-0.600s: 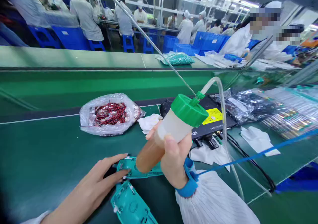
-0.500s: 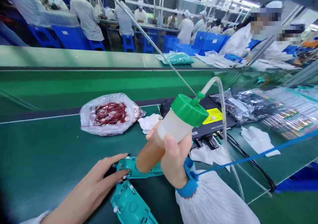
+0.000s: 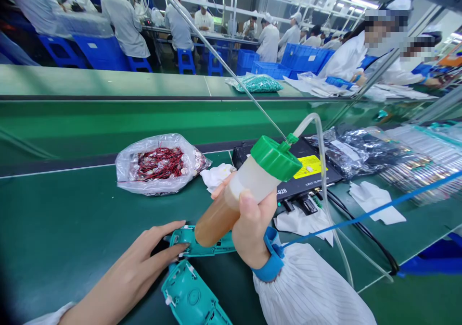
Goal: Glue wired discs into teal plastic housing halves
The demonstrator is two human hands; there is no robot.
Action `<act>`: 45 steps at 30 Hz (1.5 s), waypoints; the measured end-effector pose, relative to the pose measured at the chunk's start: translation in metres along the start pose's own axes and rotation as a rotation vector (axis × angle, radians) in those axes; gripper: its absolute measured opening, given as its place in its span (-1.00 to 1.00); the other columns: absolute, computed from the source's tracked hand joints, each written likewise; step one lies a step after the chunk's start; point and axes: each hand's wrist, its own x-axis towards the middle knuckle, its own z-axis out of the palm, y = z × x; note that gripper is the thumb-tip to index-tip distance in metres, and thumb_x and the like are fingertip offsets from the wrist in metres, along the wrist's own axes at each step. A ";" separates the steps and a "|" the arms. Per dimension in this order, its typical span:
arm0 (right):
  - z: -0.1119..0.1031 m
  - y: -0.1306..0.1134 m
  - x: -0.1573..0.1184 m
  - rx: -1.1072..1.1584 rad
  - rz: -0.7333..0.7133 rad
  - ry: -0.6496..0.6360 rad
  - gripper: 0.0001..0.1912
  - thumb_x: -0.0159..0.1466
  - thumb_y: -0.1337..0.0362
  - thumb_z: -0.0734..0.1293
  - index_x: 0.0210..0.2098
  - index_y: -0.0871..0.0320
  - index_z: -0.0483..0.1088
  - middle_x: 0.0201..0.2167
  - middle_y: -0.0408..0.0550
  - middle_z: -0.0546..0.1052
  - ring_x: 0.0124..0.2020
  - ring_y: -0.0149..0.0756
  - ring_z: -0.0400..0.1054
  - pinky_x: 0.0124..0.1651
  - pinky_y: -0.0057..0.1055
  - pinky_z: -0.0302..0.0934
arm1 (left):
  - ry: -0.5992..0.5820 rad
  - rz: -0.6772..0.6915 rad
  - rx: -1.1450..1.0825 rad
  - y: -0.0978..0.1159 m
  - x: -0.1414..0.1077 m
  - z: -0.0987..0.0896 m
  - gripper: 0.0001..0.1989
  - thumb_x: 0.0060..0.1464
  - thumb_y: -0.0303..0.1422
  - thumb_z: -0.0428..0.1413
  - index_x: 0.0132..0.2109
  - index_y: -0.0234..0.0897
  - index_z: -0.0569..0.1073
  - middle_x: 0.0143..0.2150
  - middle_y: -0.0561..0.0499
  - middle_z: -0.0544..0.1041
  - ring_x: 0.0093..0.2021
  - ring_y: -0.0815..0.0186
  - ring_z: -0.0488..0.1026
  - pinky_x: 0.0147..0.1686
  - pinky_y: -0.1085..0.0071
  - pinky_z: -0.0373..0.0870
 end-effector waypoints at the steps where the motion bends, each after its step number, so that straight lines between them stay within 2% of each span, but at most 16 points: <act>1: 0.000 0.000 0.001 0.006 0.006 0.004 -0.75 0.07 0.03 0.28 -0.45 0.08 0.36 -0.63 -0.05 0.45 -0.63 -0.20 0.31 -0.65 -0.30 0.12 | 0.001 0.005 0.001 0.000 0.000 0.000 -0.70 0.24 -0.51 -0.10 -0.06 -0.19 0.48 0.10 -0.15 0.43 -0.11 0.19 0.46 -0.23 0.33 0.45; 11: -0.001 0.000 0.002 0.001 -0.022 -0.026 -0.77 0.12 0.05 0.27 -0.42 0.09 0.36 -0.60 -0.06 0.48 -0.62 -0.22 0.30 -0.64 -0.30 0.14 | 0.016 -0.008 -0.014 0.003 0.003 0.000 -0.69 0.23 -0.52 -0.10 -0.06 -0.17 0.48 0.11 -0.12 0.42 -0.10 0.20 0.46 -0.21 0.33 0.44; 18: 0.003 0.001 0.002 -0.031 -0.054 0.073 -0.76 0.10 0.06 0.26 -0.40 0.11 0.30 -0.63 -0.09 0.45 -0.69 -0.25 0.28 -0.72 -0.33 0.12 | -0.005 -0.018 -0.031 0.002 0.002 0.000 -0.68 0.24 -0.52 -0.11 -0.05 -0.17 0.47 0.12 -0.12 0.41 -0.10 0.19 0.46 -0.22 0.32 0.44; 26: 0.001 -0.003 0.005 -0.043 -0.182 0.057 -0.77 0.10 0.08 0.30 -0.39 0.11 0.32 -0.62 -0.09 0.47 -0.65 -0.20 0.33 -0.69 -0.30 0.15 | -0.007 -0.032 -0.046 0.001 0.000 0.002 -0.68 0.22 -0.54 -0.10 -0.04 -0.15 0.46 0.13 -0.10 0.40 -0.05 0.19 0.44 -0.18 0.31 0.43; 33: 0.000 -0.011 0.001 -0.011 -0.146 0.012 -0.79 0.07 0.13 0.35 -0.32 0.06 0.36 -0.55 -0.10 0.47 -0.62 -0.19 0.34 -0.67 -0.29 0.15 | -0.021 -0.052 -0.077 0.003 0.001 -0.001 -0.69 0.22 -0.53 -0.09 -0.04 -0.15 0.46 0.13 -0.10 0.40 -0.05 0.15 0.44 -0.18 0.27 0.44; 36: 0.000 -0.015 0.002 -0.008 -0.143 0.012 -0.85 0.07 0.15 0.33 -0.39 0.06 0.39 -0.55 -0.10 0.46 -0.62 -0.20 0.35 -0.66 -0.31 0.16 | -0.027 -0.053 -0.075 0.004 0.001 0.000 -0.69 0.21 -0.54 -0.09 -0.04 -0.17 0.45 0.13 -0.13 0.39 -0.04 0.14 0.43 -0.17 0.26 0.44; 39: 0.001 -0.018 0.003 0.020 -0.119 0.059 -0.86 0.05 0.15 0.30 -0.45 0.08 0.38 -0.54 -0.14 0.45 -0.62 -0.26 0.36 -0.65 -0.35 0.18 | -0.032 -0.055 -0.078 0.005 0.001 -0.001 -0.69 0.22 -0.54 -0.09 -0.04 -0.16 0.45 0.13 -0.11 0.40 -0.05 0.15 0.44 -0.18 0.27 0.44; 42: 0.003 -0.019 0.004 0.032 -0.066 0.113 -0.81 0.00 0.14 0.29 -0.40 0.08 0.38 -0.51 -0.16 0.46 -0.62 -0.27 0.36 -0.65 -0.38 0.19 | -0.019 -0.053 -0.071 0.006 0.002 -0.003 -0.70 0.23 -0.52 -0.10 -0.04 -0.16 0.45 0.12 -0.11 0.41 -0.08 0.15 0.45 -0.21 0.26 0.44; 45: 0.002 -0.018 0.005 0.005 -0.024 0.103 -0.78 -0.02 0.12 0.28 -0.41 0.09 0.36 -0.57 -0.15 0.43 -0.63 -0.26 0.34 -0.66 -0.38 0.18 | -0.025 -0.056 -0.061 0.005 0.002 0.000 -0.70 0.23 -0.51 -0.11 -0.05 -0.15 0.44 0.12 -0.12 0.40 -0.09 0.14 0.45 -0.23 0.24 0.45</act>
